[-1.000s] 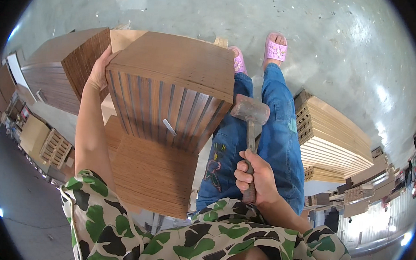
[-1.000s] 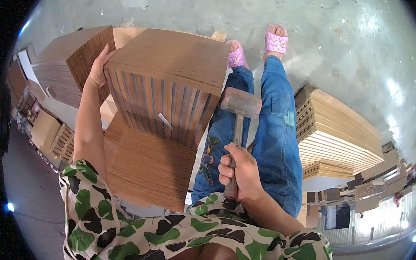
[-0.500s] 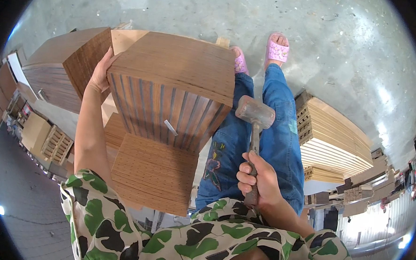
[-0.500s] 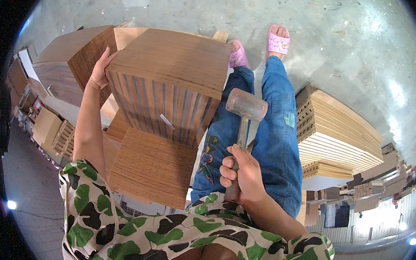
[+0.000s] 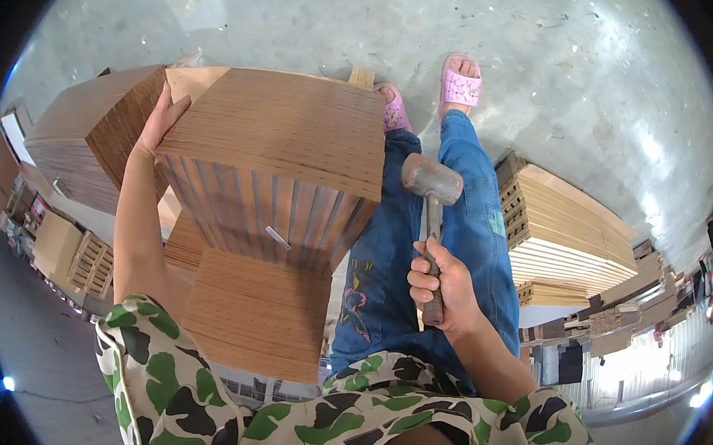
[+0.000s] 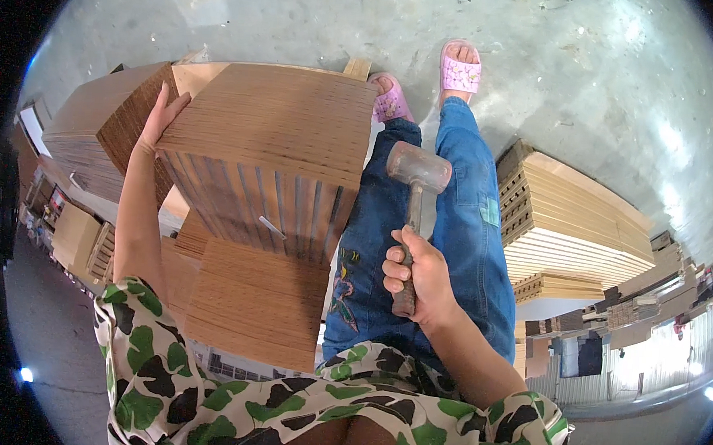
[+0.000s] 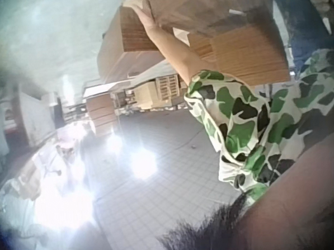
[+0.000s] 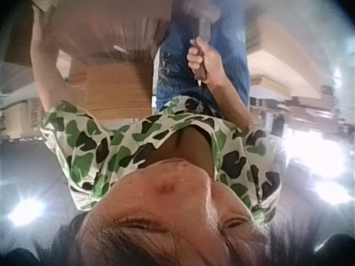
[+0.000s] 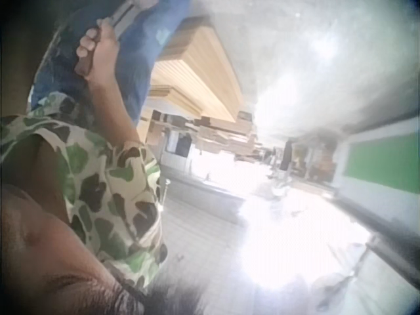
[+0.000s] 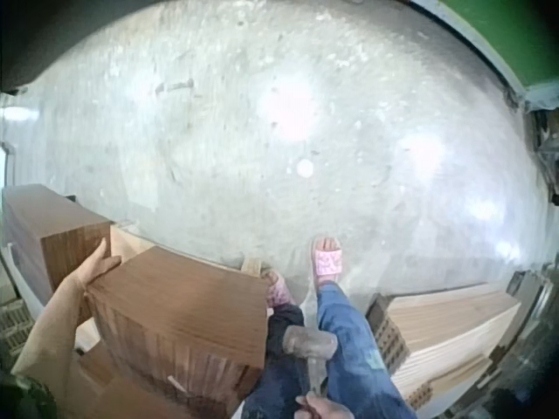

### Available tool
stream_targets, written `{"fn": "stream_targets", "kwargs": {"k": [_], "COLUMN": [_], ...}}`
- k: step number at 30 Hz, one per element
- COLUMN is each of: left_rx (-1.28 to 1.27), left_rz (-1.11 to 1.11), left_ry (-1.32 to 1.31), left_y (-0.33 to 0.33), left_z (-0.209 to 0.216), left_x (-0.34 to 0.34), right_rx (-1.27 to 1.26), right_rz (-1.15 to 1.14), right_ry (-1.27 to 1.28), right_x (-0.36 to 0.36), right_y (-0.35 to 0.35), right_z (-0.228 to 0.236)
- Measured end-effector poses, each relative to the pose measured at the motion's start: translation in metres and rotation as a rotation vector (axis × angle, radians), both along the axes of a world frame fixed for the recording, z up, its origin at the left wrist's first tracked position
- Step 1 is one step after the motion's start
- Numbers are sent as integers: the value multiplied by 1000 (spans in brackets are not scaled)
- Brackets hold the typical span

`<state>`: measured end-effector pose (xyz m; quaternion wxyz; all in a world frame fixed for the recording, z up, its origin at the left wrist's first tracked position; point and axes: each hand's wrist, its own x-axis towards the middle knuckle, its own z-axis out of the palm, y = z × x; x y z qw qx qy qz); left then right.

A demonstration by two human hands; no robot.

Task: The person assembles wooden furniture components by applying a small piece of material to the edge, tapping the joints with a mallet to secure them, and using a small blade to trim or clean the edges.

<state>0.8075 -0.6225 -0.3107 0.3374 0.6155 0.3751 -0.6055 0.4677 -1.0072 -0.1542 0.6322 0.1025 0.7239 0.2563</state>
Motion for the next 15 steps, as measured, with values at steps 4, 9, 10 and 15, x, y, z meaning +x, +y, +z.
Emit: {"fn": "stream_targets", "kwargs": {"k": [4, 9, 10, 15], "left_rx": [-93, -223, -184, -113], "left_rz": [-24, -14, 5, 9], "left_ry": [31, 108, 98, 73], "left_y": [29, -1, 5, 0], "left_z": [-36, -22, -20, -18], "left_x": [-2, -3, -2, -7], "right_rx": [10, 96, 87, -18], "right_rz": [29, 86, 75, 65], "right_ry": [6, -62, -56, -3], "right_x": [2, 18, 16, 19], "right_y": [6, 2, 1, 10], "right_z": [-10, -4, -3, -12]}}
